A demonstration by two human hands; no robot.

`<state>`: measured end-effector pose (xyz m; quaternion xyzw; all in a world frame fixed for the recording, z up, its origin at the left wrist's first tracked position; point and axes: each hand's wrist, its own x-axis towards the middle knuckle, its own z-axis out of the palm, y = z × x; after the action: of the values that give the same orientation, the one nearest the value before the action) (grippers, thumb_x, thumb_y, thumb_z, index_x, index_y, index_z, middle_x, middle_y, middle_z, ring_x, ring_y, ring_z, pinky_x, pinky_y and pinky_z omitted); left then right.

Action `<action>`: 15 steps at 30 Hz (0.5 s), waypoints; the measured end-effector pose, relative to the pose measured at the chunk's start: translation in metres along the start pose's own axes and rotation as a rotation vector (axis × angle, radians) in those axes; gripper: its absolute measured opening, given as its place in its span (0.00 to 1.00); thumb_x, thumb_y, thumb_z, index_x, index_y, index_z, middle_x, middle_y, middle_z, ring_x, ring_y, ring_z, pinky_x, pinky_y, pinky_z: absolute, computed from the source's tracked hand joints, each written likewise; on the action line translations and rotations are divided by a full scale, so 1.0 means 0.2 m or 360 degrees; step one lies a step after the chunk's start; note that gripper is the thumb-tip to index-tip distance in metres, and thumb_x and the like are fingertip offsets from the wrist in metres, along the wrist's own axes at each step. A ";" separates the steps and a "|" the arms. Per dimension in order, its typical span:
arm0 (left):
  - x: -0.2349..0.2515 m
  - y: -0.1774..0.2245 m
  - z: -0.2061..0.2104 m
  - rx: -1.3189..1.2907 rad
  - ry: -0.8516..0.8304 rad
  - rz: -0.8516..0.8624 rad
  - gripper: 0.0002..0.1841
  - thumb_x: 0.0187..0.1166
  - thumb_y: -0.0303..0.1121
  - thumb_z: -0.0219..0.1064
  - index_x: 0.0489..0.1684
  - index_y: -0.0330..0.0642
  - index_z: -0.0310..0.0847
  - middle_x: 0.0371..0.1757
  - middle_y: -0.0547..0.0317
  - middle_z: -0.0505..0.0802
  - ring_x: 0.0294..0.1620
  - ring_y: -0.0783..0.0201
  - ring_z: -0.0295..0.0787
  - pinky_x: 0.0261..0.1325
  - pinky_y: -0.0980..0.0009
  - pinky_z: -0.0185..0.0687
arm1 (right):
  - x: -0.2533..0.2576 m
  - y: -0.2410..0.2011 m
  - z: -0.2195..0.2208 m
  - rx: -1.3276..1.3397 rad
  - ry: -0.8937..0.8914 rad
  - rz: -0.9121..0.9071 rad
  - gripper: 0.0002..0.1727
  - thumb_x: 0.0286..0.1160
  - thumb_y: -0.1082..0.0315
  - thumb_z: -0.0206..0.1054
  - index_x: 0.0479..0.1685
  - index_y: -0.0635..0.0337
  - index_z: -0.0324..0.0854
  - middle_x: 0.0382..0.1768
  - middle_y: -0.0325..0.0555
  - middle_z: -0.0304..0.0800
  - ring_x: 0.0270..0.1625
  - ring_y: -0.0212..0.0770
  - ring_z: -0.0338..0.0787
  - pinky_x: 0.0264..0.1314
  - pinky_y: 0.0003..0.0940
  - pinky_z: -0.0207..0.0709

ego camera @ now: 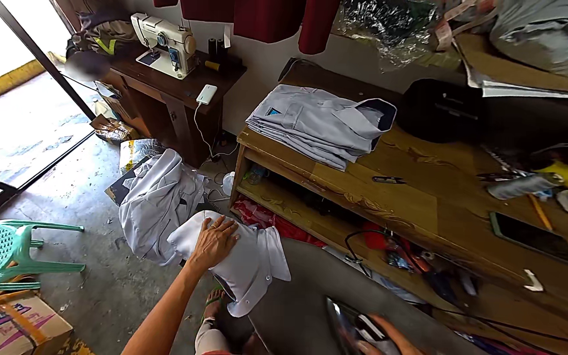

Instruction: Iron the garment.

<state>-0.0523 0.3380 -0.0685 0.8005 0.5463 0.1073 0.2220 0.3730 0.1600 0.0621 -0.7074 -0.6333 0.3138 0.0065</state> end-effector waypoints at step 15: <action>0.07 -0.54 -0.08 -0.0917 -0.0035 -0.0513 0.34 0.93 0.55 0.35 0.83 0.44 0.75 0.91 0.49 0.70 0.95 0.47 0.53 0.93 0.38 0.40 | 0.97 -1.22 0.15 -0.0229 -0.0316 -0.0561 0.39 0.78 0.27 0.55 0.77 0.44 0.79 0.52 0.56 0.93 0.56 0.59 0.92 0.59 0.64 0.81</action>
<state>-0.1432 0.3885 -0.1061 0.6092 0.6106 0.2124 0.4594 0.1415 0.3707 0.0528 -0.5499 -0.7655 0.3299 -0.0516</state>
